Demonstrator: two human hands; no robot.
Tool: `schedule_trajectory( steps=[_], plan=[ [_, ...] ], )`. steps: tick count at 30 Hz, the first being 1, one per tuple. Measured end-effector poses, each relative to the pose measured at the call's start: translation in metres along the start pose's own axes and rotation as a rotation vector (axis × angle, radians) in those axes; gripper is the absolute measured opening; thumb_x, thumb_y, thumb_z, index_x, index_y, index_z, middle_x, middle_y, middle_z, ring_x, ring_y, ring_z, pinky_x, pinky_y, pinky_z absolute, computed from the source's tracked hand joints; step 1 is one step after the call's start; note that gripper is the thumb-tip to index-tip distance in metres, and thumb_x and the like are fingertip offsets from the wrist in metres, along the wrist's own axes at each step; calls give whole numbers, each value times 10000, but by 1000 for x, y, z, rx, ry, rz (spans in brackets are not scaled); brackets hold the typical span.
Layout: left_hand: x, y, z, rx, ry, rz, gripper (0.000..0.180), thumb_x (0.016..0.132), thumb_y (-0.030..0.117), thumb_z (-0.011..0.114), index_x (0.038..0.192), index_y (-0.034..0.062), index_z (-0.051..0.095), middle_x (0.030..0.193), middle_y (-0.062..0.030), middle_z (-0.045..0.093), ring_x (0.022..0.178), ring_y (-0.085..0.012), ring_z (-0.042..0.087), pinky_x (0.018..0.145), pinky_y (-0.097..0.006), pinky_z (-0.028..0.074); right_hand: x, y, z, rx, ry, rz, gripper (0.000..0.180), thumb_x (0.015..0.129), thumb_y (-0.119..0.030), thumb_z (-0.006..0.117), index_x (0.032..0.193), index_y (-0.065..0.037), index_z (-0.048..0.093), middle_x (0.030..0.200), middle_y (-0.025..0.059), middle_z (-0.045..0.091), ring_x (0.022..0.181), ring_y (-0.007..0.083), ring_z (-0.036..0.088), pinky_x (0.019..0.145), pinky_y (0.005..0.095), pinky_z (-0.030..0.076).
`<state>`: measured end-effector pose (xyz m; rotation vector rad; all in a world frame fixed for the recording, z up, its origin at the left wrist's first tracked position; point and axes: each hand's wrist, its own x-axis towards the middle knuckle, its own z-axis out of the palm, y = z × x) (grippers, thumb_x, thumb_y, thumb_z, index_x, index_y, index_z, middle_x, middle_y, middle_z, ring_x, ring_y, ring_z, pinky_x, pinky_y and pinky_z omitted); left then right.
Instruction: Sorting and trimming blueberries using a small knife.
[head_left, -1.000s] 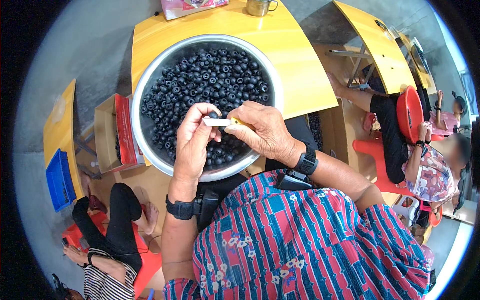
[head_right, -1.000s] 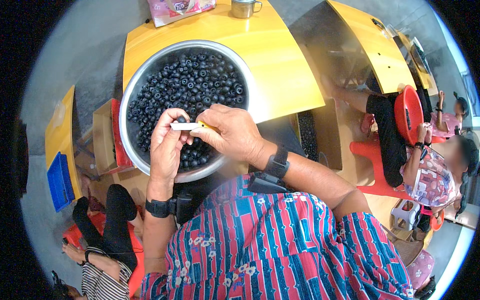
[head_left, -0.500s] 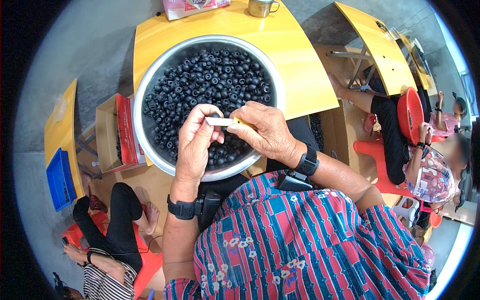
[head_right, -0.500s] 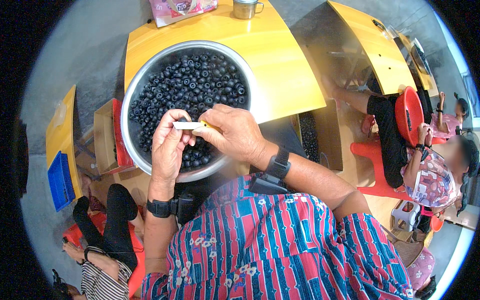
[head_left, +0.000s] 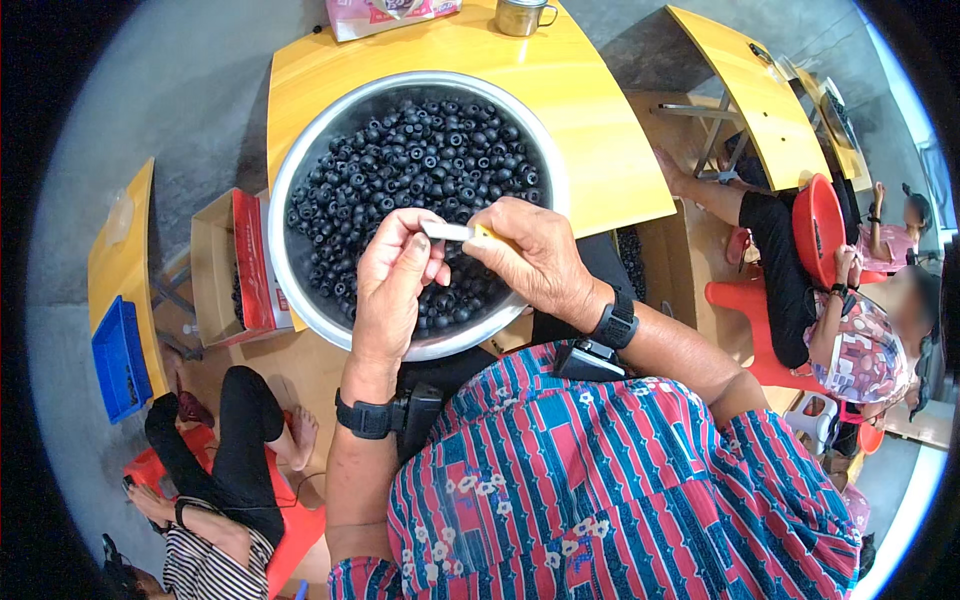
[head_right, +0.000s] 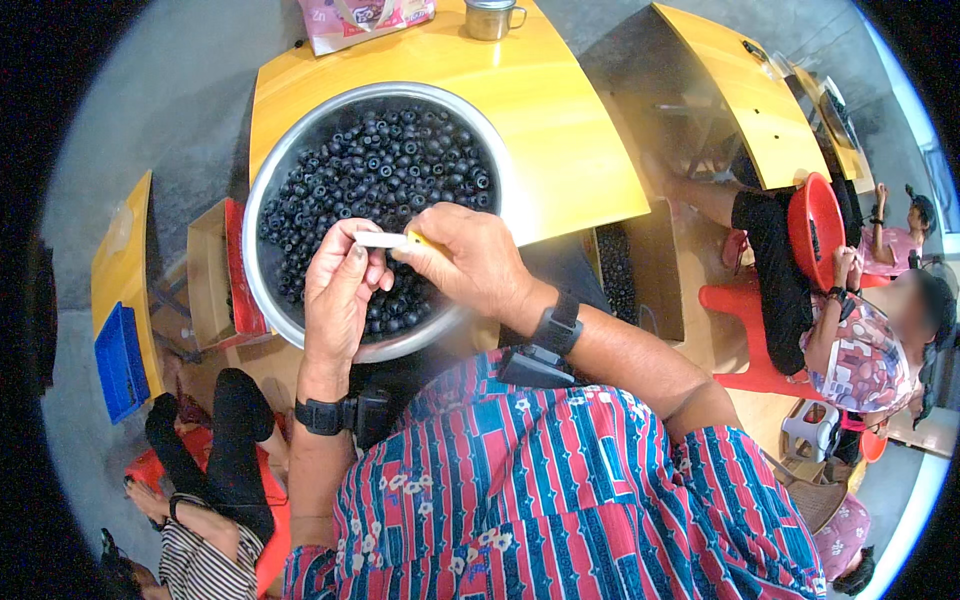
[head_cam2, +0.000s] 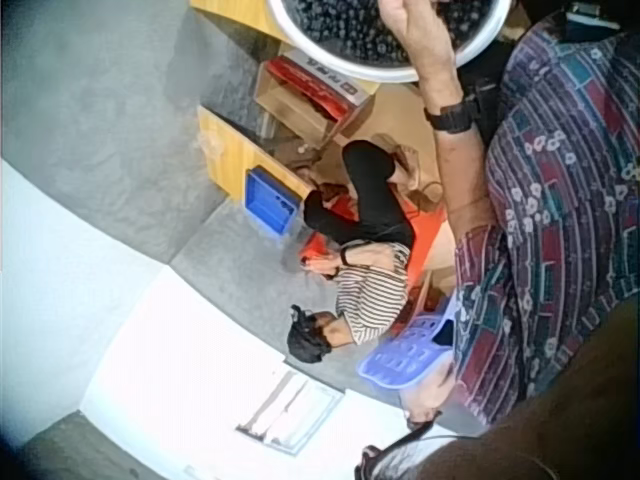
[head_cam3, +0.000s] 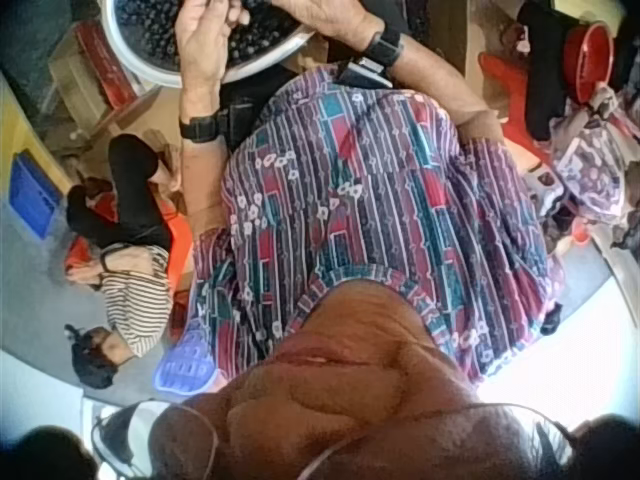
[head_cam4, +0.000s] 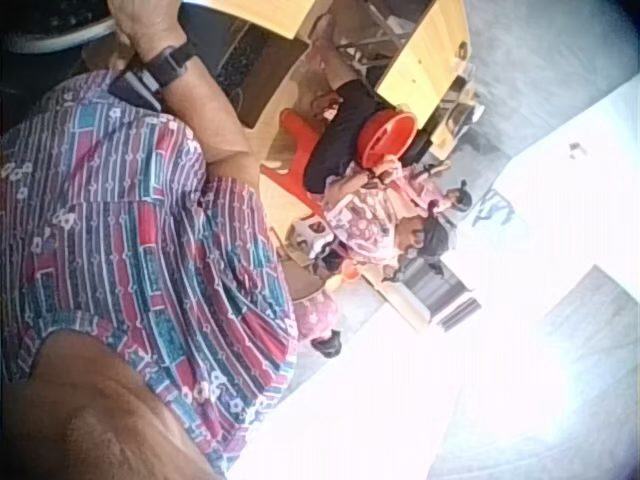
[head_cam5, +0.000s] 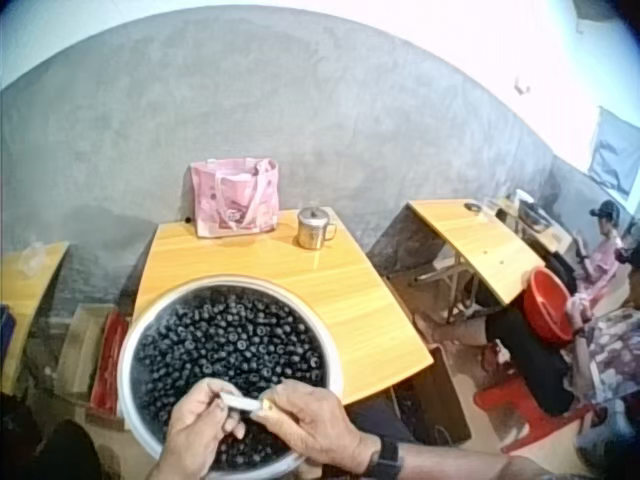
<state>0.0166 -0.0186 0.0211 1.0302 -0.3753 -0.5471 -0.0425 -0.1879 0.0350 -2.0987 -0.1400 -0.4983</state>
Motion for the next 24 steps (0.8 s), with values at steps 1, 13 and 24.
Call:
schedule_trajectory(
  steps=[1,13,24],
  plan=[
    [1,-1,-1,18,-17,22,185,985,196,496,1064,30,518,800,9,491,692,-45,442,654,-221,453,-1,1,0,-23,-29,-52,214,842,-247,657,848,-35,625,740,132,586,716,317,592,629,386,475],
    [0,-1,-3,-19,-20,33,218,979,192,514,1103,13,504,795,11,490,696,-49,459,660,-221,474,-3,1,0,-87,-20,-100,204,831,-249,655,849,-47,629,732,118,588,711,305,601,630,389,484],
    [-1,-1,-4,-38,-36,5,226,983,194,501,1100,4,533,810,11,501,705,-45,461,677,-221,478,-3,-1,1,-130,-57,-99,205,818,-260,663,849,-59,634,746,116,590,718,302,605,621,391,489]
  ],
)
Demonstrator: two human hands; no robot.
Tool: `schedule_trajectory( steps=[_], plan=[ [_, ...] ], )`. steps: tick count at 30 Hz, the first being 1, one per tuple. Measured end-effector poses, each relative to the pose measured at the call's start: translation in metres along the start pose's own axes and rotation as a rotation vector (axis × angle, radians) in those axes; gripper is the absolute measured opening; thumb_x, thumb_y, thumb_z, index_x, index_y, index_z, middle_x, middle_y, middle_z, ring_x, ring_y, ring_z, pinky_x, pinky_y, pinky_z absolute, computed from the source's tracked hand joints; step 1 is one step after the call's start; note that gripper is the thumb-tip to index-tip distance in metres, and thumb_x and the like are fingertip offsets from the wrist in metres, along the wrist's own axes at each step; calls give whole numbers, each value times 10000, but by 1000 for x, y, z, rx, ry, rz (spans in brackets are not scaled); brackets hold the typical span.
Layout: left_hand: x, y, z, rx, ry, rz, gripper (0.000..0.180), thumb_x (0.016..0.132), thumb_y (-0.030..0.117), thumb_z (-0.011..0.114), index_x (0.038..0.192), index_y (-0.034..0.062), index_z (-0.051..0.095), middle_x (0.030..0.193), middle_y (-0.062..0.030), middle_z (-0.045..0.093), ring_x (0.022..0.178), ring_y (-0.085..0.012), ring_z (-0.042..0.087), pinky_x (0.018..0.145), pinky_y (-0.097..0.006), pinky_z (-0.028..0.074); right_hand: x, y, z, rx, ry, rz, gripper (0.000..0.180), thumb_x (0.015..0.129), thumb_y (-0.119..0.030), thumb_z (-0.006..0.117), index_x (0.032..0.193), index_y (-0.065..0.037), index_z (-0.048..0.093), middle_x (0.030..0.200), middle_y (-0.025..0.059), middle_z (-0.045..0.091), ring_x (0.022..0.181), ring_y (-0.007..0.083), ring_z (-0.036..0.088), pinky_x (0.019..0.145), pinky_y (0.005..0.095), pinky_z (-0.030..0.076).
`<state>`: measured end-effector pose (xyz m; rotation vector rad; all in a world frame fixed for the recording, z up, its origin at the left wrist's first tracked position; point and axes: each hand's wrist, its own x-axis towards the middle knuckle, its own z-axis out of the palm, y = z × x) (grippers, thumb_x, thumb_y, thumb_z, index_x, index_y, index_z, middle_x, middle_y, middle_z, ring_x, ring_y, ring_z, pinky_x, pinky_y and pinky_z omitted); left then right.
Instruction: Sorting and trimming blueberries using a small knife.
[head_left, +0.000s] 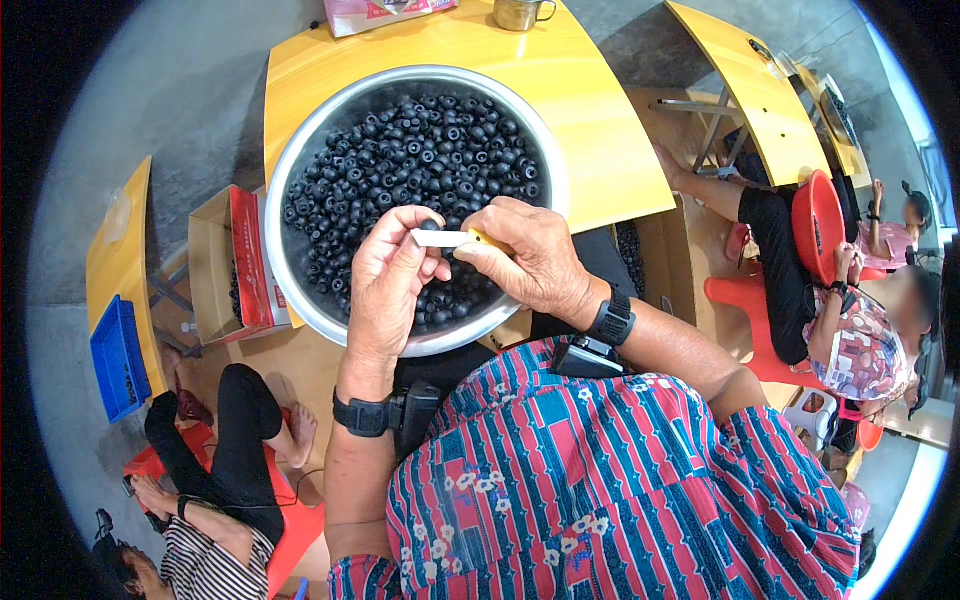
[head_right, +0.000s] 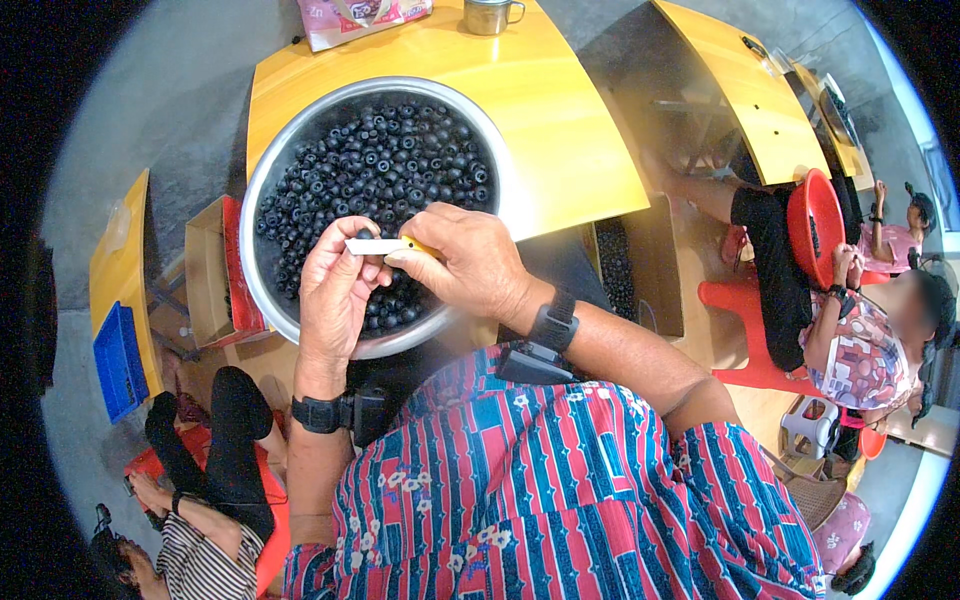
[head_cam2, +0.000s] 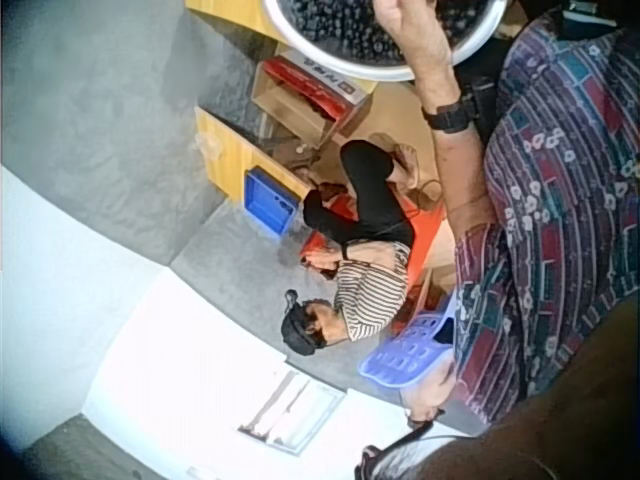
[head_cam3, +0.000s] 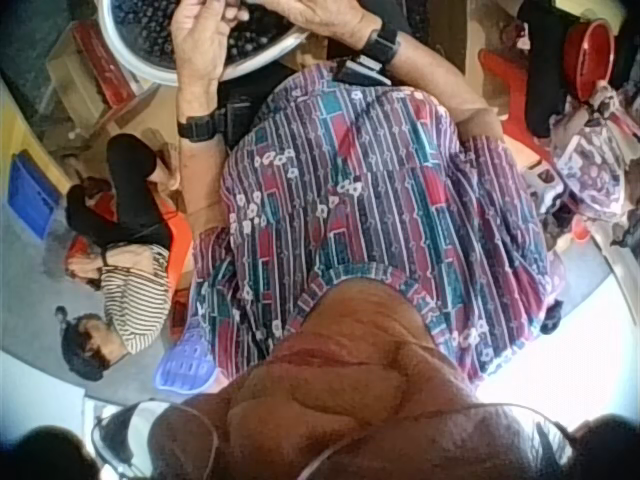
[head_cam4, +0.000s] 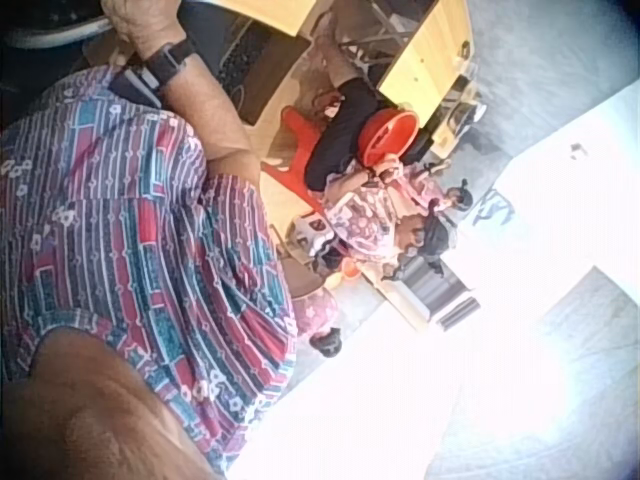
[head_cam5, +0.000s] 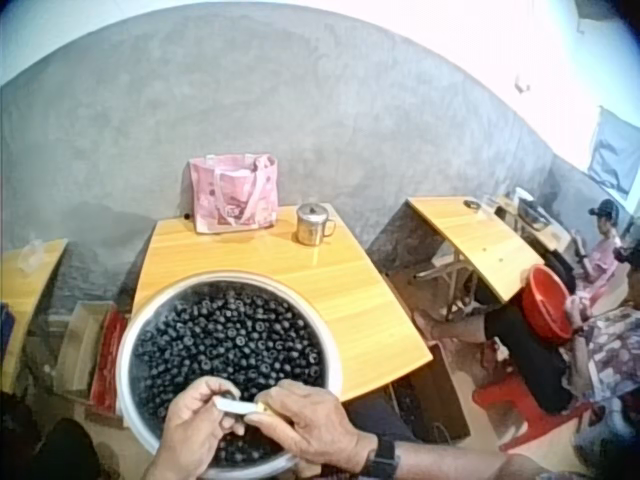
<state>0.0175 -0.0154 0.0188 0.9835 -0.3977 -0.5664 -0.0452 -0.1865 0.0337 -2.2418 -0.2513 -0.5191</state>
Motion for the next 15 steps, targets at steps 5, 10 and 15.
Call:
schedule_trajectory(
  steps=[5,10,15],
  plan=[
    [0,0,-1,-8,-14,-12,231,981,211,508,1092,10,533,822,10,508,706,-43,465,680,-221,480,1,-1,-1,-14,-4,-8,216,822,-269,658,849,-56,633,744,120,589,722,305,605,621,393,490],
    [0,2,1,11,-7,-8,234,985,222,499,1084,13,533,829,11,506,706,-40,462,681,-221,482,0,0,0,-22,1,-21,234,830,-282,649,845,-50,626,739,125,584,715,310,601,616,397,486],
    [0,2,1,21,-12,-7,228,991,224,482,1073,18,533,824,14,499,706,-39,458,684,-224,481,0,0,0,-30,-8,-19,243,835,-286,645,831,-45,613,725,127,573,699,316,590,608,404,477]
  ],
)
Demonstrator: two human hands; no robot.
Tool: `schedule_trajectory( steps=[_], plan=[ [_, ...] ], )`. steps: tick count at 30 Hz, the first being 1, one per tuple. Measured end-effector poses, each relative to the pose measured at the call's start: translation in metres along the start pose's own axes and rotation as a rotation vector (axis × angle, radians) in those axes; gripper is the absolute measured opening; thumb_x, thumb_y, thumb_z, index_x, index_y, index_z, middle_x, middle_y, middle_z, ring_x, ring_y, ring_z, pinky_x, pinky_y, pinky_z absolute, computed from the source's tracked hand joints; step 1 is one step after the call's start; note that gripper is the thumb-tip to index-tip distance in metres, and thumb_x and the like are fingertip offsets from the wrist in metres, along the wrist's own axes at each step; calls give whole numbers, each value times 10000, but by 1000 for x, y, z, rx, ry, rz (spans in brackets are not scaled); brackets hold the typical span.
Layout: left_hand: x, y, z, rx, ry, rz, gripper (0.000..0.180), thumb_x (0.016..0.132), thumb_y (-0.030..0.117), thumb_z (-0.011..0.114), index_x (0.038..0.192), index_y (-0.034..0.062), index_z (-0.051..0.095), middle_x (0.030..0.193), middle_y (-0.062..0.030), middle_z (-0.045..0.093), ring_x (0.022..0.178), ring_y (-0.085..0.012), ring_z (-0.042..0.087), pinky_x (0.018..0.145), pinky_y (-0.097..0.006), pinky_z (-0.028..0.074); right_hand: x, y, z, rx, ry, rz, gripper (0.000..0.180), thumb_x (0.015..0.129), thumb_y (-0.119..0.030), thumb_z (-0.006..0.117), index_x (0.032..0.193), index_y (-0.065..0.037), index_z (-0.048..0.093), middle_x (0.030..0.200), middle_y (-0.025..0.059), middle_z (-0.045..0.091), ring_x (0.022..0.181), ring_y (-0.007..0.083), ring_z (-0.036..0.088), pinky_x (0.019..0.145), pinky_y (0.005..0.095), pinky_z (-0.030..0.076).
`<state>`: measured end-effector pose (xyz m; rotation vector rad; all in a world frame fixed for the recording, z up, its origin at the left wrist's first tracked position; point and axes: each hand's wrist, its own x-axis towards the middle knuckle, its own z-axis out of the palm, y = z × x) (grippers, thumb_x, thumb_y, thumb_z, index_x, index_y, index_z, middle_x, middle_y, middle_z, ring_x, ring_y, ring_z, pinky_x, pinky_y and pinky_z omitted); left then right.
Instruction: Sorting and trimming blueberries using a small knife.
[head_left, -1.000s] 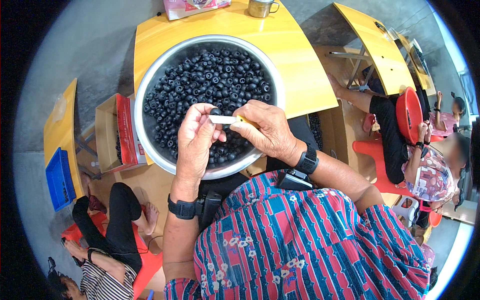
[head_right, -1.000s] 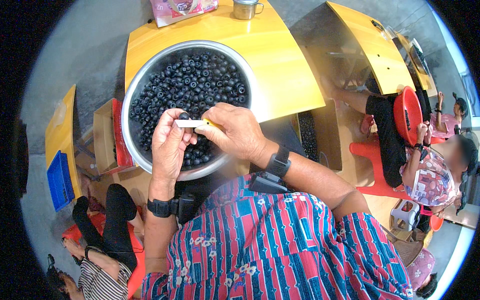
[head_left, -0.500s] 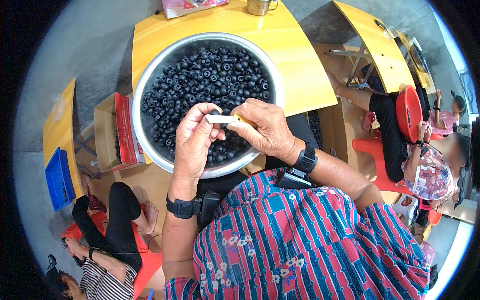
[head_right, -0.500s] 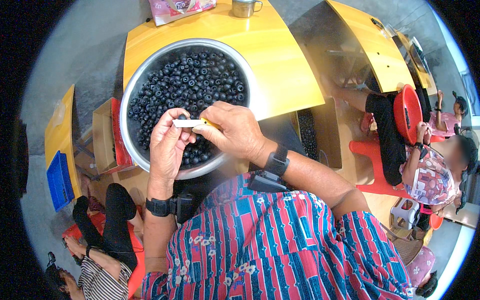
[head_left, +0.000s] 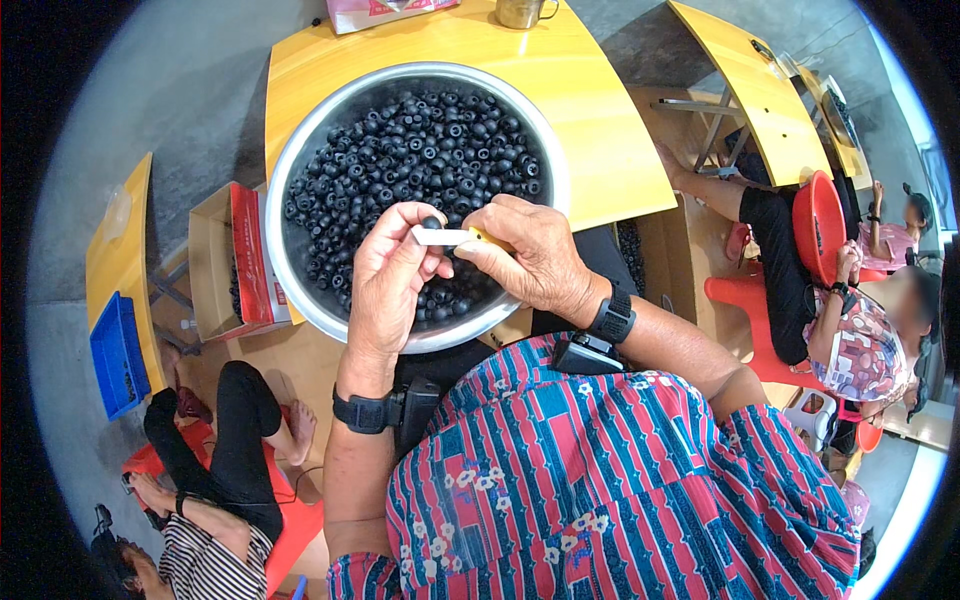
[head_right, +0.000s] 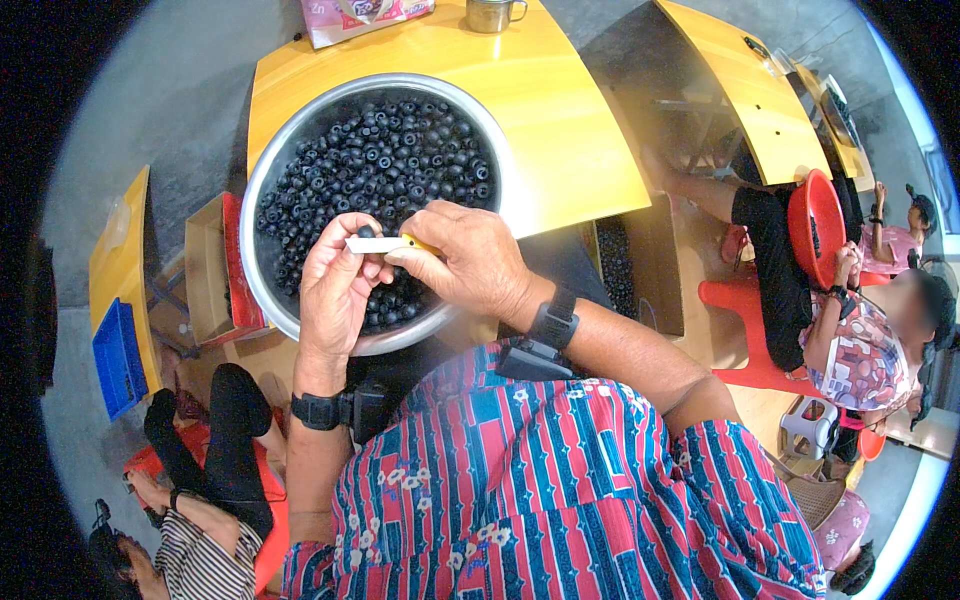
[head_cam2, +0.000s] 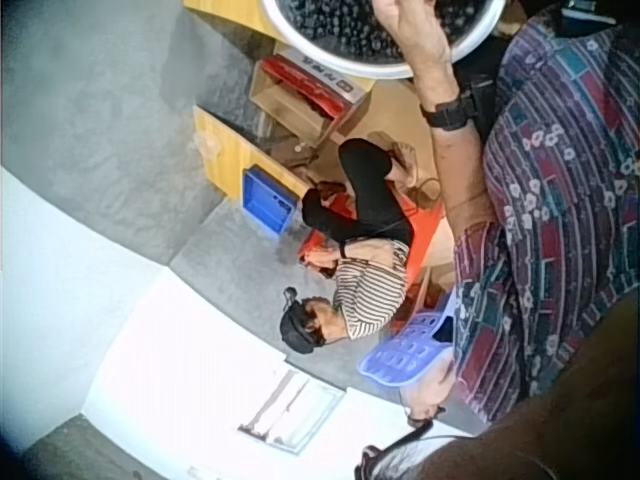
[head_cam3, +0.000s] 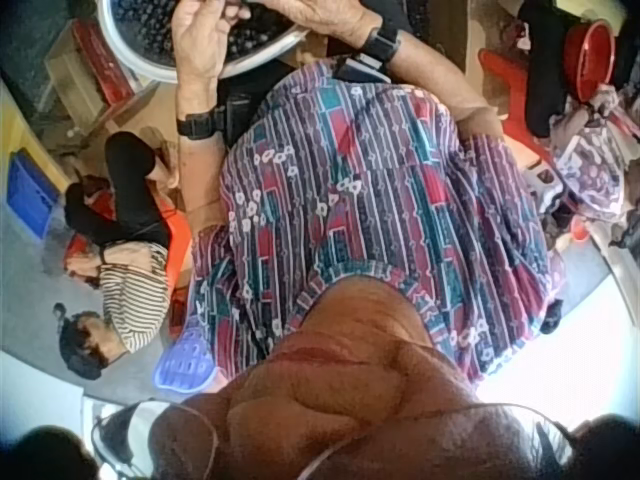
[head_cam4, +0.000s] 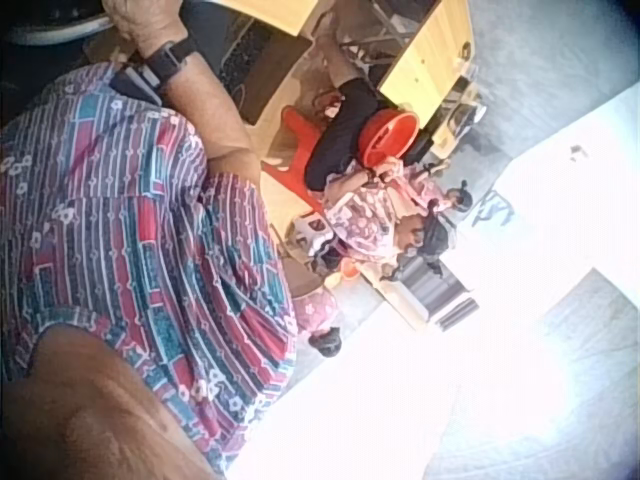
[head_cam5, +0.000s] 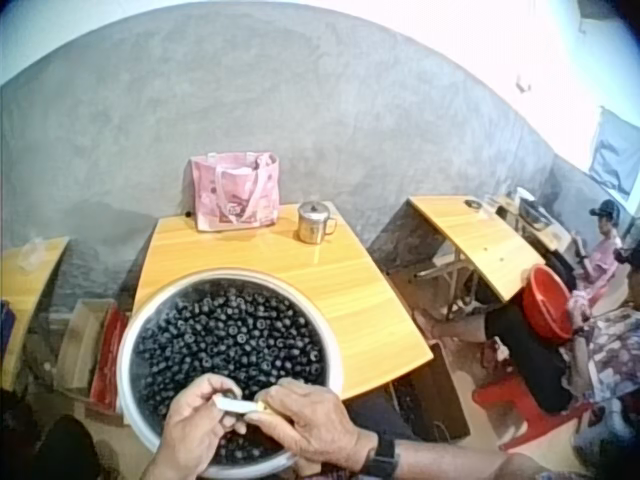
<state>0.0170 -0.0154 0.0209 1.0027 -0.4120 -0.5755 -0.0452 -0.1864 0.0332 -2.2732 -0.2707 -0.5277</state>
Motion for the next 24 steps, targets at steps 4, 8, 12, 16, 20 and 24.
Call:
schedule_trajectory(
  steps=[4,8,12,16,20,24],
  plan=[
    [0,0,0,3,-11,-5,225,993,221,479,1074,18,532,817,15,494,705,-39,451,683,-223,476,0,1,1,22,15,-3,244,838,-286,643,826,-45,606,714,127,566,696,316,585,605,404,474],
    [0,-1,-1,6,-5,-5,231,992,225,482,1081,17,530,811,15,490,709,-39,449,680,-220,472,1,4,1,19,18,-39,194,835,-231,664,847,-41,621,688,107,553,655,278,571,576,373,453],
    [0,-2,-6,-12,-29,8,214,974,202,512,1099,29,524,880,3,523,711,-54,457,685,-233,467,1,3,3,21,20,-19,242,845,-288,639,826,-50,601,707,126,560,693,318,583,600,408,469],
    [-1,-2,-5,21,-16,5,195,976,204,509,1079,39,526,846,15,497,698,-53,440,688,-246,462,2,1,3,27,5,9,230,854,-265,641,825,-38,610,718,134,573,694,322,587,601,394,468],
    [-1,-3,-4,7,-41,-39,176,978,204,508,1062,51,525,822,24,478,692,-52,432,687,-257,458,6,3,4,177,145,189,204,860,-212,650,826,-12,622,717,134,580,677,288,585,612,359,461],
    [-1,-2,-2,-25,-6,-38,177,979,198,502,1069,47,524,821,23,486,691,-52,436,688,-255,460,1,8,2,317,153,167,216,824,-182,695,967,-28,646,778,111,613,722,219,604,681,322,484]
  ],
)
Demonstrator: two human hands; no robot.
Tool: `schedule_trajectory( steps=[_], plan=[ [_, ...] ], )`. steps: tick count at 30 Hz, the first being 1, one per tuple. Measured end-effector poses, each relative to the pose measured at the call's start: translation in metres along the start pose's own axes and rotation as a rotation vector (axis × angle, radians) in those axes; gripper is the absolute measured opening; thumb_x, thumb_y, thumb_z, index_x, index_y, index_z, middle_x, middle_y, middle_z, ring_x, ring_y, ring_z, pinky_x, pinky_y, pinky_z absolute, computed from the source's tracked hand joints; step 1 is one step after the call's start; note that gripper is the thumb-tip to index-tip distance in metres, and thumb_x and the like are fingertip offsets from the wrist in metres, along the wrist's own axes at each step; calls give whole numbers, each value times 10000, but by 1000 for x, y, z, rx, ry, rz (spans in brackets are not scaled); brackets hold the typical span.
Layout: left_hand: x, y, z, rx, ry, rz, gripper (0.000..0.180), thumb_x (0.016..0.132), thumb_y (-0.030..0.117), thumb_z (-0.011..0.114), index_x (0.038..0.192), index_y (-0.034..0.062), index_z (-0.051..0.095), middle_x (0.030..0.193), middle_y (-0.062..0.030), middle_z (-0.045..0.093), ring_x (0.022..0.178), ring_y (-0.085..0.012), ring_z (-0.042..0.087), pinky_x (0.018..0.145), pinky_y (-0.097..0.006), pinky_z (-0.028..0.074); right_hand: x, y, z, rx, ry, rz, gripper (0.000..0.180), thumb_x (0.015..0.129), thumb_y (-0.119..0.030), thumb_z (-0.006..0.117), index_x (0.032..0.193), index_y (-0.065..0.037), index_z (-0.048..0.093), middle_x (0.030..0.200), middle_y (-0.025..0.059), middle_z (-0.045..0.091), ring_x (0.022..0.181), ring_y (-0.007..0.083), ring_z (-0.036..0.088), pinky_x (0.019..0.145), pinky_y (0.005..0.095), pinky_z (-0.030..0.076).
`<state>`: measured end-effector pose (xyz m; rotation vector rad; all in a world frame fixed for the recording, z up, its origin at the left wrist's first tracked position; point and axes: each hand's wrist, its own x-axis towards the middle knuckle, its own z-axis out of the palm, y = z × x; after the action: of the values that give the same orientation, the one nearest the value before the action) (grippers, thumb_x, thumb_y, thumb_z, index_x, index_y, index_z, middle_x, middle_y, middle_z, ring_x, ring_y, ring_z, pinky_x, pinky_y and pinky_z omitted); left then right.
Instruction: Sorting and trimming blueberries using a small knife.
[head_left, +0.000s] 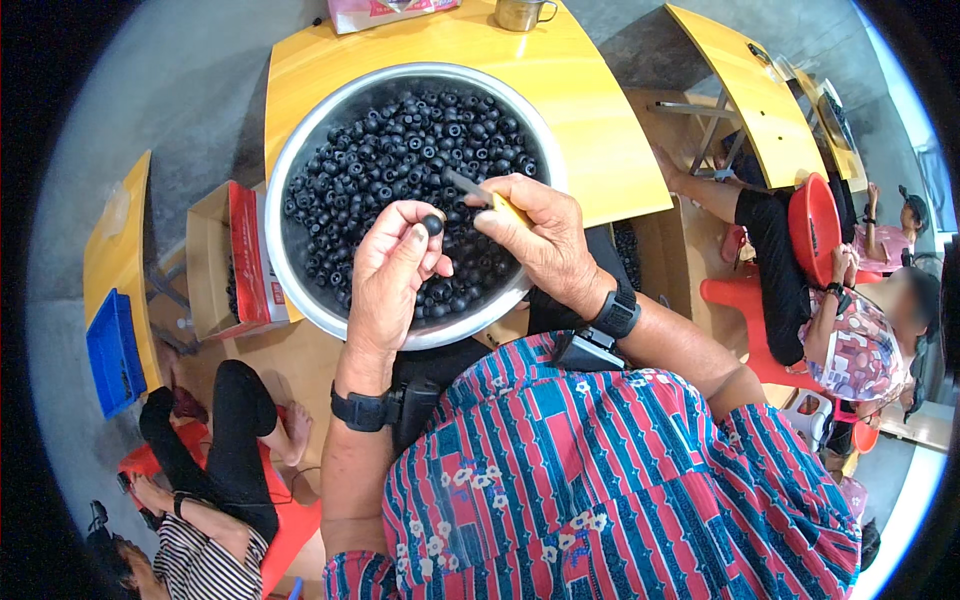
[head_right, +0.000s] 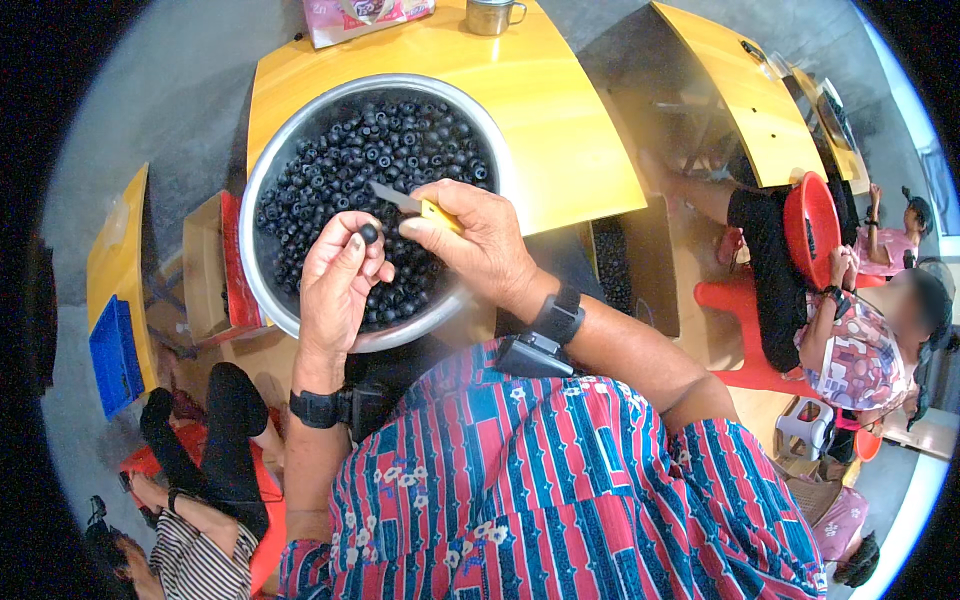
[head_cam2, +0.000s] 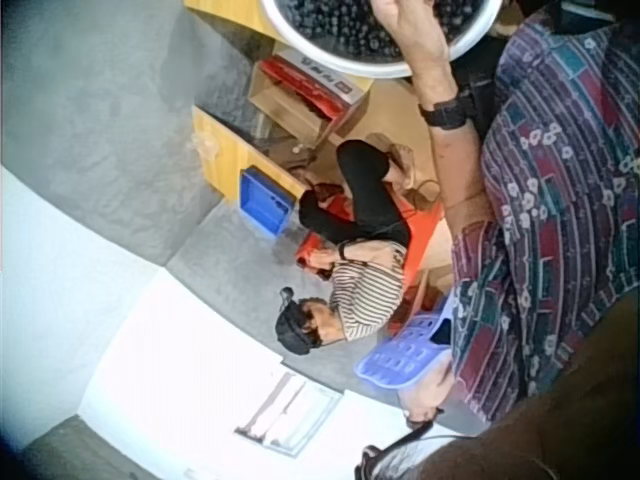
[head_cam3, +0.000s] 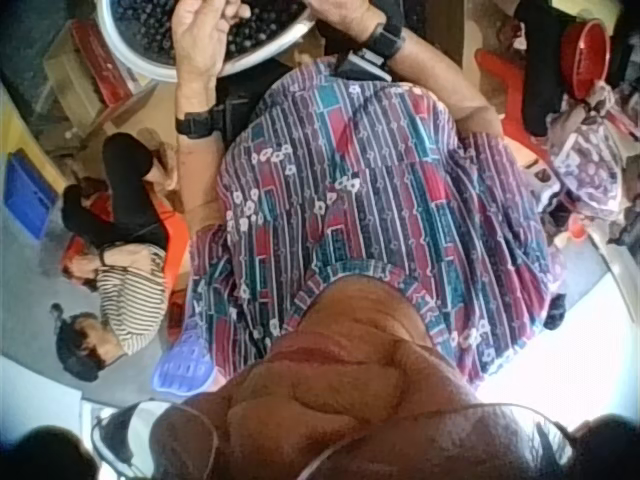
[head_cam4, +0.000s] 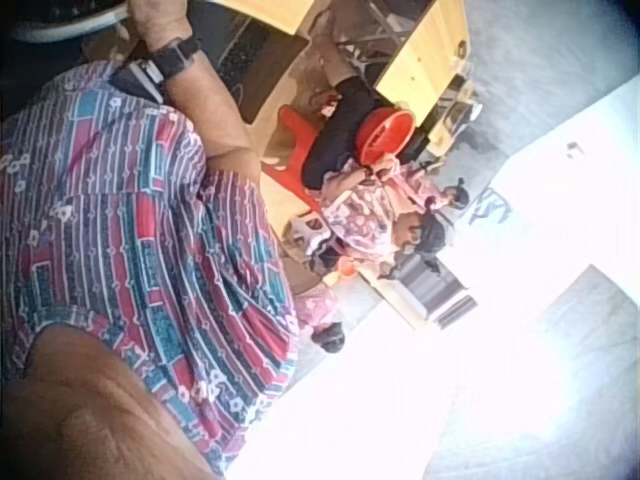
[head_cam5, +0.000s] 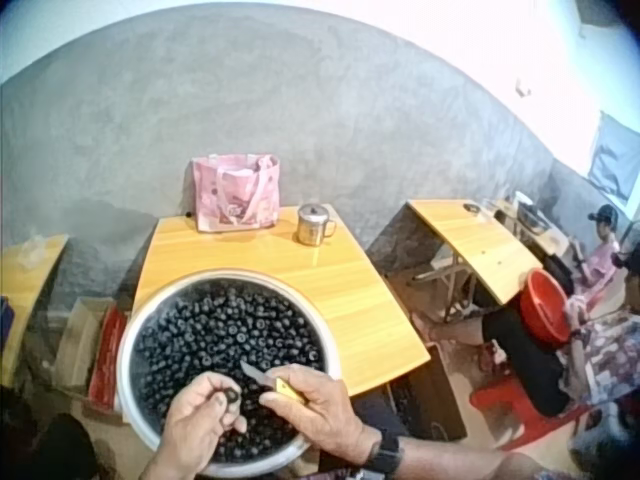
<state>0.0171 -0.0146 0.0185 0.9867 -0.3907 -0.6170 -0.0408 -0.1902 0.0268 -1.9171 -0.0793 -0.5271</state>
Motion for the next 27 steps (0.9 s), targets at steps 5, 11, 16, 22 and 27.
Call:
schedule_trajectory(
  steps=[5,11,16,22,27],
  plan=[
    [3,-3,-1,21,56,-14,187,973,179,512,1088,32,529,836,10,547,700,-42,520,673,-216,486,-1,-7,0,-183,-176,-168,446,757,-173,744,1186,-138,630,781,96,619,711,250,617,666,330,509],
    [3,-6,-7,-69,-19,-1,280,954,228,560,1148,35,501,859,41,517,767,-53,536,700,-230,496,-3,-6,4,-284,-158,-221,466,774,-267,725,1220,-185,614,709,84,580,656,262,609,582,366,497],
    [2,-5,-7,-65,39,-41,231,959,185,547,1135,40,507,870,43,525,765,-49,533,711,-238,496,-3,-3,4,-323,-151,-259,454,785,-283,714,1217,-183,616,690,83,569,630,260,605,560,363,491],
    [3,-4,-6,-48,65,-35,187,964,171,528,1100,43,515,867,41,524,758,-47,525,712,-234,488,-5,-1,6,-303,-134,-271,426,780,-261,721,1189,-176,634,698,82,577,624,257,606,554,360,490],
    [3,-2,-4,5,66,-42,210,961,209,539,1088,43,516,836,40,506,734,-42,501,705,-219,473,-4,0,8,-248,-107,-286,400,786,-231,717,1171,-154,638,736,82,604,653,260,622,571,353,502]
  ],
)
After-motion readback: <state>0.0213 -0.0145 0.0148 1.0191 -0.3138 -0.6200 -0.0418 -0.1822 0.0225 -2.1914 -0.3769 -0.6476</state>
